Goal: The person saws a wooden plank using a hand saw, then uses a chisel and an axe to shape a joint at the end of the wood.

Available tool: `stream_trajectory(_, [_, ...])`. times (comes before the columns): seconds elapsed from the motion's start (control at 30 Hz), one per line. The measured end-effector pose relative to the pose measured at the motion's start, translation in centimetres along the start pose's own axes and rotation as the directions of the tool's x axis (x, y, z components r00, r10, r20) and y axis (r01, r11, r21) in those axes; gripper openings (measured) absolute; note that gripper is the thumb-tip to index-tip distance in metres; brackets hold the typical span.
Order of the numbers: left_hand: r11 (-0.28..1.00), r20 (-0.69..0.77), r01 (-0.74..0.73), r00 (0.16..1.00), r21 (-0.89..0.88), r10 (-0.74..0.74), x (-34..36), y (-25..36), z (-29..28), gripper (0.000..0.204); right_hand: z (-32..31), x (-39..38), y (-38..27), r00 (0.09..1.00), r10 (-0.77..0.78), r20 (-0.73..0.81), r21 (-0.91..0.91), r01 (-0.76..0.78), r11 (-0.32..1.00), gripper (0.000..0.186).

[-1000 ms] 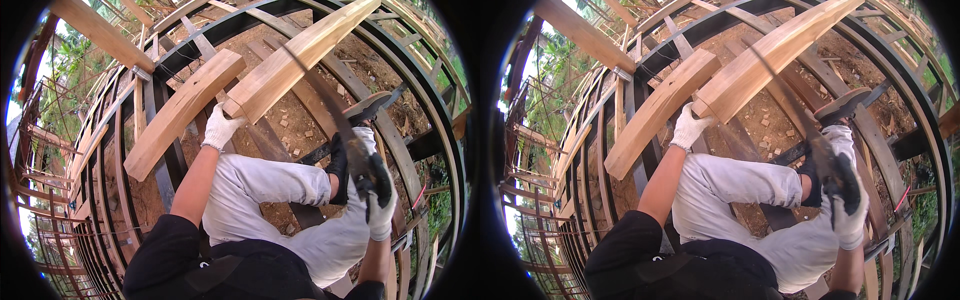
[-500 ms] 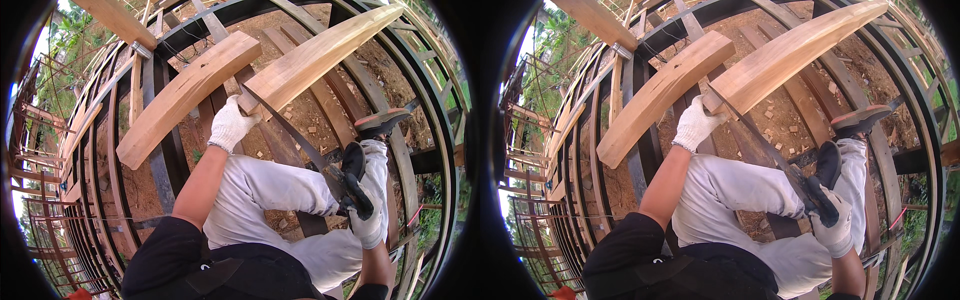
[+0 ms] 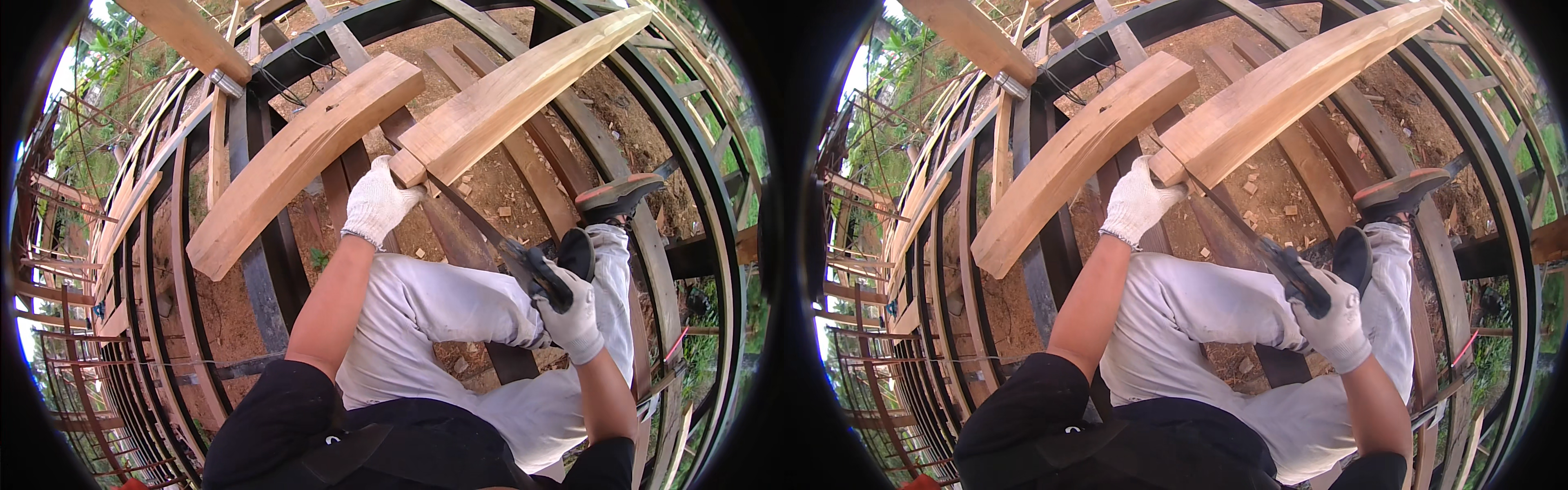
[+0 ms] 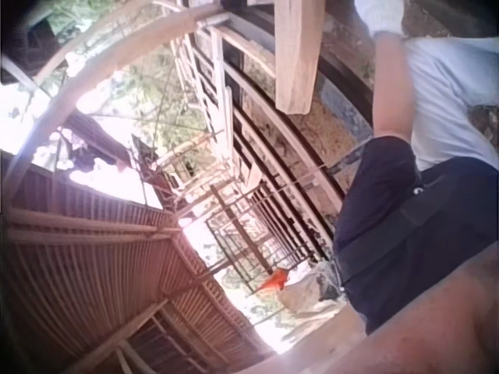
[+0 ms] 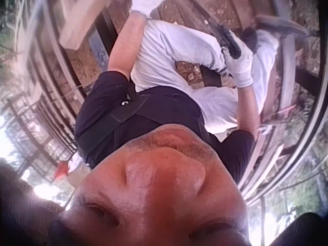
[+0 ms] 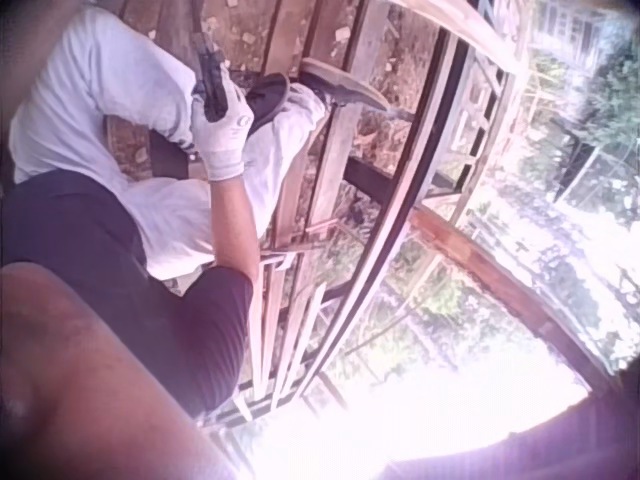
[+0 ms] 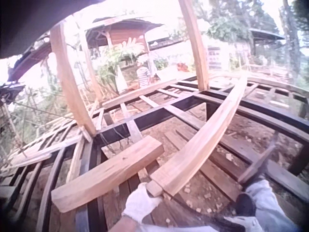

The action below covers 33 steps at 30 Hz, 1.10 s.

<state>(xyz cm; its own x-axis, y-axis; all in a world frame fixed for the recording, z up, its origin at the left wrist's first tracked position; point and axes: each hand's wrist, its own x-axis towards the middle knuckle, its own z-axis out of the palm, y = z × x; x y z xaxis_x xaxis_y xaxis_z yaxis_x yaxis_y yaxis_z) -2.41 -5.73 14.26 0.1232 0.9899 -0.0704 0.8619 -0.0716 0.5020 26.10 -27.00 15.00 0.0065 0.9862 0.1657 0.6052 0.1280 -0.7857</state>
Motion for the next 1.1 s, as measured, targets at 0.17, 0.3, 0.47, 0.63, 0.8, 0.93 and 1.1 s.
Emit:
stream_trajectory(0.17, [0.998,-0.018,-0.023,1.0,-0.055,0.022,0.3,-1.4,-0.6,0.088,-3.1,-4.2,-0.4,0.998,0.05,0.029,-0.018,-0.05,0.999,0.047])
stream_trajectory(0.3, [0.946,0.029,-0.094,0.994,-0.312,0.108,0.3,-4.9,0.3,0.083,0.2,-2.5,0.3,0.999,0.037,0.004,-0.006,-0.037,0.999,0.049])
stream_trajectory(0.47, [0.927,-0.028,0.026,0.999,-0.374,-0.04,-4.3,-13.1,-0.5,0.074,2.2,-1.3,1.8,0.981,0.194,0.016,0.215,-0.193,0.957,0.059])
stream_trajectory(0.63, [0.891,-0.498,0.392,0.834,0.231,-0.237,-12.5,-26.7,-2.5,0.066,1.1,-0.8,-0.8,0.982,0.179,0.067,0.128,-0.186,0.974,0.065])
stream_trajectory(0.8, [0.731,-0.501,0.616,0.75,0.292,-0.432,-20.3,-32.4,-2.4,0.081,-0.4,-0.6,-1.9,0.994,0.042,0.099,-0.171,-0.025,0.985,0.064])
stream_trajectory(0.93, [0.734,-0.522,0.624,0.734,0.267,-0.434,-20.1,-33.5,-1.4,0.083,-0.1,-0.1,-1.9,0.994,0.079,0.081,-0.233,-0.058,0.971,0.061])
stream_trajectory(1.1, [0.639,-0.452,0.664,0.742,0.389,-0.495,-18.7,-32.2,-1.7,0.086,1.9,-1.4,1.1,0.979,0.204,0.019,0.133,-0.205,0.97,0.059])
